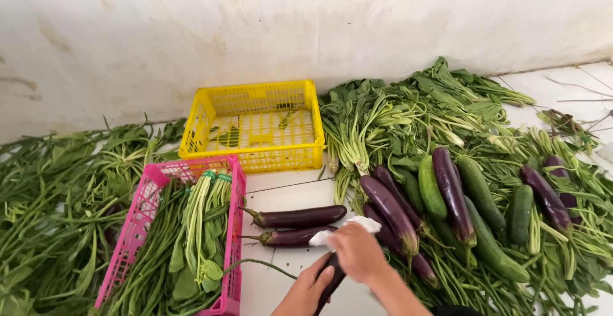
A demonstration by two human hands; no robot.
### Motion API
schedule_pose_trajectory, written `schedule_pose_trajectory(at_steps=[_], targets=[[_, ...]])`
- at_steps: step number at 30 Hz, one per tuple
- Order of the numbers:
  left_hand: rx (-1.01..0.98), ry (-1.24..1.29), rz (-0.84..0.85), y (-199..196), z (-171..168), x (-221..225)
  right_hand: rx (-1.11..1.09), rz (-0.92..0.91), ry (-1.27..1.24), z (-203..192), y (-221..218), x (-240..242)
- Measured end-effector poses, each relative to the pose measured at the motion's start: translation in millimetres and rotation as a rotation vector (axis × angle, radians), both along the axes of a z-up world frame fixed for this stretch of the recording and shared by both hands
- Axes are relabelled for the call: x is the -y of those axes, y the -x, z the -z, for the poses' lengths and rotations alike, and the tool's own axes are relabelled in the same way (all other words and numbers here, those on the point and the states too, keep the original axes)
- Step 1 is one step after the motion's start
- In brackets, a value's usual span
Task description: A person sits on the floor cleaning eggplants with a cloth and sorting them among other vegetables.
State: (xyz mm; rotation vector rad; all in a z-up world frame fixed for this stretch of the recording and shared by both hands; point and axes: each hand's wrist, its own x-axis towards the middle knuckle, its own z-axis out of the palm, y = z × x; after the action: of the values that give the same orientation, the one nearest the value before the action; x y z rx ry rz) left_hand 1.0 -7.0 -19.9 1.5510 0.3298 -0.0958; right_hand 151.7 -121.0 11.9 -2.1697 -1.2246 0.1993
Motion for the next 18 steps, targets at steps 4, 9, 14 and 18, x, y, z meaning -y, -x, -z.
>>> schedule_pose_trajectory(at_steps=[4, 9, 14, 18], targets=[[-0.002, -0.141, 0.059, 1.2, -20.5, 3.9, -0.154, 0.179, 0.223, -1.3, -18.8, 12.3], [0.031, -0.548, 0.125, -4.0, 49.6, -6.4, 0.130, 0.012, 0.168, -0.1, 9.5, 15.3], [-0.041, -0.637, 0.091, -2.4, 33.7, -1.9, 0.090, -0.135, 0.154, -16.4, 22.3, 9.9], [-0.009, -0.657, 0.132, 3.4, 17.4, 2.3, 0.067, 0.006, 0.366, -44.1, 2.4, 9.3]])
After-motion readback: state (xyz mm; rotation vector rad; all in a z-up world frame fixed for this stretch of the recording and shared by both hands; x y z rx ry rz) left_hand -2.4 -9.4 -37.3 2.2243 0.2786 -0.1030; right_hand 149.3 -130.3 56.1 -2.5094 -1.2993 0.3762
